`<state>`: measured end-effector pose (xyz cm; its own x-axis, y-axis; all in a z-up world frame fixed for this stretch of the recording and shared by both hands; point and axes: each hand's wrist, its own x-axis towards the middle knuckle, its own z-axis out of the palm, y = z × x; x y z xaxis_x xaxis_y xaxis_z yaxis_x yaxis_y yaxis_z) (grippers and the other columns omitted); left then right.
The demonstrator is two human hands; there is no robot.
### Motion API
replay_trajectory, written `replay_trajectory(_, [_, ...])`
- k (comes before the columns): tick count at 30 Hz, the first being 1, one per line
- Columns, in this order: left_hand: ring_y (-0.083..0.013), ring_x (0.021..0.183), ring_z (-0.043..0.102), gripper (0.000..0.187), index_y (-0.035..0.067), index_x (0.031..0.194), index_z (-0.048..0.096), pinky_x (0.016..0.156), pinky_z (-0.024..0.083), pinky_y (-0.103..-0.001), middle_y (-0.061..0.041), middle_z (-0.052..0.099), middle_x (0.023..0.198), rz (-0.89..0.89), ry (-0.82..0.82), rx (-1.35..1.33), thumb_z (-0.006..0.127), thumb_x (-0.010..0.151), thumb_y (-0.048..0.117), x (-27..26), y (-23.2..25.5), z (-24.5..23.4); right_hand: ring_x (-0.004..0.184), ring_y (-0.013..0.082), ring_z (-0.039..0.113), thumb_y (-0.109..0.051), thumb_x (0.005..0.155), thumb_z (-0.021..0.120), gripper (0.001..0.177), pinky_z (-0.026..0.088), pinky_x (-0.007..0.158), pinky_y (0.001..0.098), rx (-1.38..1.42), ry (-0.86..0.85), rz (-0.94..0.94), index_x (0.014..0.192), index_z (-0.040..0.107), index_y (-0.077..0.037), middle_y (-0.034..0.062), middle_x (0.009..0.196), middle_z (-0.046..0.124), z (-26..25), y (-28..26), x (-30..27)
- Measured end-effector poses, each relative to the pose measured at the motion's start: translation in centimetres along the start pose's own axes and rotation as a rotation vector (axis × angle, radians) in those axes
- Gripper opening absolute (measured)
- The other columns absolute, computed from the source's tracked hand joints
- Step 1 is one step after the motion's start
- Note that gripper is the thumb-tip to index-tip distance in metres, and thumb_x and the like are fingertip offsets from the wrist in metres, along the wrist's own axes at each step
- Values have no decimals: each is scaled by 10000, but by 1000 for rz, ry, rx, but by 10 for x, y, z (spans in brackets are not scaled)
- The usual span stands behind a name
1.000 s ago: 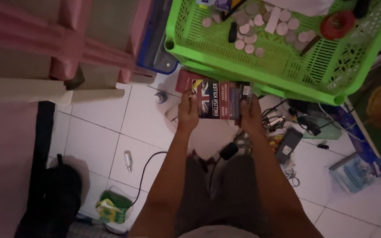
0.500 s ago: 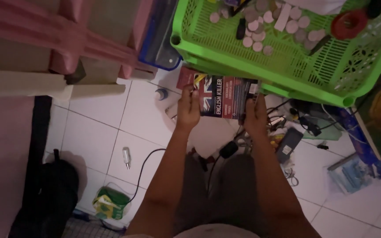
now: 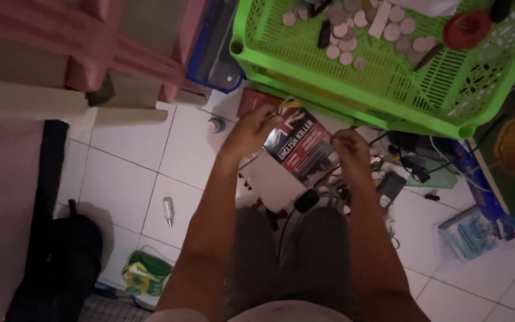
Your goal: Organizing various items including coins, books, and small electronics into a green plastic shelving unit.
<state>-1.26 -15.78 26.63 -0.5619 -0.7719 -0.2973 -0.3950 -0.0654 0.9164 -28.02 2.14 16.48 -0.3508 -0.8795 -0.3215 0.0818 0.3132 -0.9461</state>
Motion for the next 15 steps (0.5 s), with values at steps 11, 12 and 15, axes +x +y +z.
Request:
replay_trajectory(11, [-208,753,680,262,14,924,725,681,533,-375,-163,715,838,363,-248,206,768,927,273,37,16,16,995,171,643,-355,1058,530,468,522,857,344,-97,-288,190,1400,548,-38,74,1125,692,20,-54,-10])
replay_trajectory(12, [-215,716,687,291,-3,897,719,664,538,-378,-167,722,807,279,-203,194,791,888,279,37,21,18,1025,175,651,-383,1071,489,492,526,880,343,-145,-244,162,1413,536,-33,73,1180,694,23,-54,-9])
replay_trajectory(15, [-187,736,732,371,-3,978,708,625,582,-352,-150,750,838,226,32,-107,796,874,341,31,20,34,1031,200,635,-411,1110,438,522,516,897,353,-165,-160,95,1435,545,-16,105,1196,682,26,-53,-9])
